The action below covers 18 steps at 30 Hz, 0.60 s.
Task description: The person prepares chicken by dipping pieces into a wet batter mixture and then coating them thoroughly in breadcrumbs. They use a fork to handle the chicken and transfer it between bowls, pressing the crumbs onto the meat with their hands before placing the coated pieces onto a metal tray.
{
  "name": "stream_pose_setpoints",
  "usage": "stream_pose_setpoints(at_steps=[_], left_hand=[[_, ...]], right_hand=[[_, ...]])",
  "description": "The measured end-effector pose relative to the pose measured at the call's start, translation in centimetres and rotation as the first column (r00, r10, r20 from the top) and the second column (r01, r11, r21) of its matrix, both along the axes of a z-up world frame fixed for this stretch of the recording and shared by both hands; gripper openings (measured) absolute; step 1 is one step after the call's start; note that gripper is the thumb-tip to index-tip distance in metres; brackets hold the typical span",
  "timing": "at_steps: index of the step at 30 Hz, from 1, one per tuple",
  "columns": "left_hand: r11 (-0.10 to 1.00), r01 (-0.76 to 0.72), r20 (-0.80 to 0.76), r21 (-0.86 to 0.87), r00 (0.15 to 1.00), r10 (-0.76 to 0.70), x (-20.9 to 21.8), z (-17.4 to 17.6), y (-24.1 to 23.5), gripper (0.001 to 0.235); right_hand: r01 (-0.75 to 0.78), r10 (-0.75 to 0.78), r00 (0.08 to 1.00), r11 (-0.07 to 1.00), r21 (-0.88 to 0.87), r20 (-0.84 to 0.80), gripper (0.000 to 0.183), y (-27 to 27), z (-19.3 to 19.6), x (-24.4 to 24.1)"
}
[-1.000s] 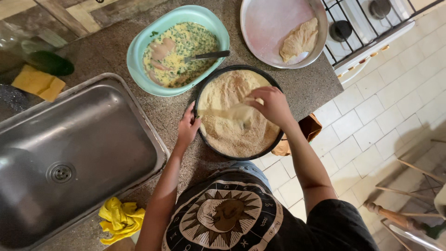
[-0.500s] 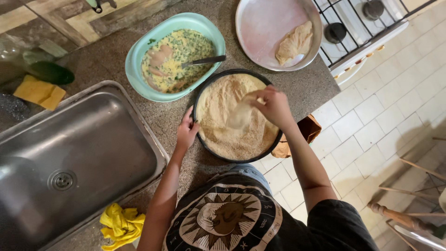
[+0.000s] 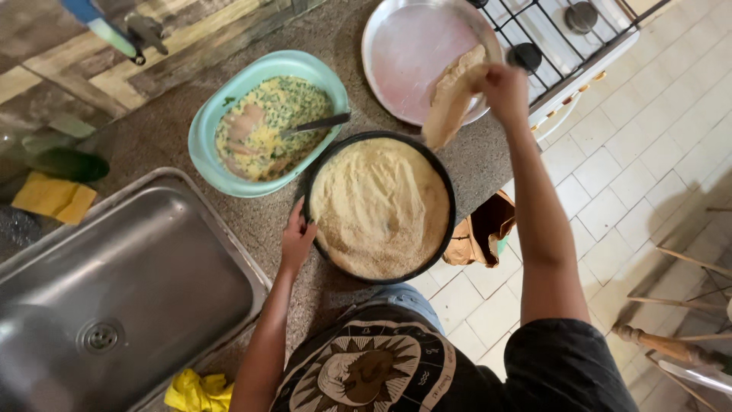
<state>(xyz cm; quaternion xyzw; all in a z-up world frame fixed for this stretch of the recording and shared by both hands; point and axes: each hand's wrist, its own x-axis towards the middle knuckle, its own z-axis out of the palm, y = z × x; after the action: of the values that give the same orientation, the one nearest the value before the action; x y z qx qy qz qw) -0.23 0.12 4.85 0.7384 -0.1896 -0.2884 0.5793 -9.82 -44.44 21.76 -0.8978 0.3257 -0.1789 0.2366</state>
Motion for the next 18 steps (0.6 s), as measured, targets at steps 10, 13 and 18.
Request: stream_pose_setpoints(at_steps=[10,13,18], left_hand=[[0.994,0.046,0.135,0.097,0.989,-0.059,0.3,-0.5,-0.3,0.057],[0.996,-0.078,0.155,0.047,0.985,0.070,-0.3,-1.3,-0.3,0.058],[0.996,-0.075,0.112,0.056,0.991,0.069,-0.3,-1.3,-0.3,0.059]], right_hand=[[0.258,-0.208,0.960,0.917,-0.304,0.189,0.023,-7.2,-8.3,1.9],[0.237,-0.166,0.964,0.890,-0.389,0.206,0.014,-3.7,-12.9,1.9],[0.108,-0.077,0.990,0.953,-0.283,0.118,0.023,-2.4,-16.9,0.5]])
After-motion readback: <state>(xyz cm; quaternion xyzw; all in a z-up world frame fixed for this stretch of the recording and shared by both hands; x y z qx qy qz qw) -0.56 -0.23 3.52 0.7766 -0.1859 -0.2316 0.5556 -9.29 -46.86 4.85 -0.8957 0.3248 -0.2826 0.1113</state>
